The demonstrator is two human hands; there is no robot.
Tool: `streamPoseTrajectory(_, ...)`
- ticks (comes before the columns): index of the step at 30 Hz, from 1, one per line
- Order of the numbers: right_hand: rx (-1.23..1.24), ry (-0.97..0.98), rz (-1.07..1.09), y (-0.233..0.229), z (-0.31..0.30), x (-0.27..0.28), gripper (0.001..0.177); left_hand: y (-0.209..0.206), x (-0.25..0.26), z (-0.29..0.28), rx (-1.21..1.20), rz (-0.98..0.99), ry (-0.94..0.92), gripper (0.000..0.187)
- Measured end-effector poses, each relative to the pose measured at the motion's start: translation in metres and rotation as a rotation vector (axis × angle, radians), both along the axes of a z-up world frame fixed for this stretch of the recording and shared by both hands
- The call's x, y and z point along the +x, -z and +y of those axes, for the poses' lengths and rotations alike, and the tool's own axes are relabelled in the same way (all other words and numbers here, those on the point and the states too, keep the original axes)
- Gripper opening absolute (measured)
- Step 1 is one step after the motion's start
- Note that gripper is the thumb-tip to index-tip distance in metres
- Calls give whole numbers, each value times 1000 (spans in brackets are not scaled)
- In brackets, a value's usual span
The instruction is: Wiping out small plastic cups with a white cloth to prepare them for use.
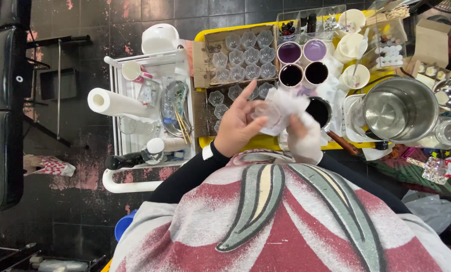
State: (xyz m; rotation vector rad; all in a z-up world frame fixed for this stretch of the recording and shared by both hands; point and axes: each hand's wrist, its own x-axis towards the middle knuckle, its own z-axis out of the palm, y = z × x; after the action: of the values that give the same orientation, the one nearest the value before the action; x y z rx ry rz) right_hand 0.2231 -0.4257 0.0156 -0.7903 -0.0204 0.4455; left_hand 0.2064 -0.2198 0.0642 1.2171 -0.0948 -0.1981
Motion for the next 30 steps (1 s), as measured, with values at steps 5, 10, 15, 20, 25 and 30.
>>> streamPoseTrajectory(5,122,8,55,-49,6,11,62,-28,3,-2,946,-799,-150,86)
streamPoseTrajectory(10,116,-224,61,-60,6,16,93,-29,0,-11,1252,-1019,-260,72)
streamPoseTrajectory(15,-84,-221,-97,-46,4,16,100,-2,-3,-17,1133,-1029,-460,68)
streamPoseTrajectory(20,-130,-188,6,-30,1,17,95,-18,-3,-12,1119,-957,-309,71)
streamPoseTrajectory(25,-91,-271,-21,-26,3,27,102,-12,-3,-12,983,-847,-224,70)
streamPoseTrajectory(30,-653,-202,-183,42,-23,44,87,4,-8,-17,668,-544,-254,64)
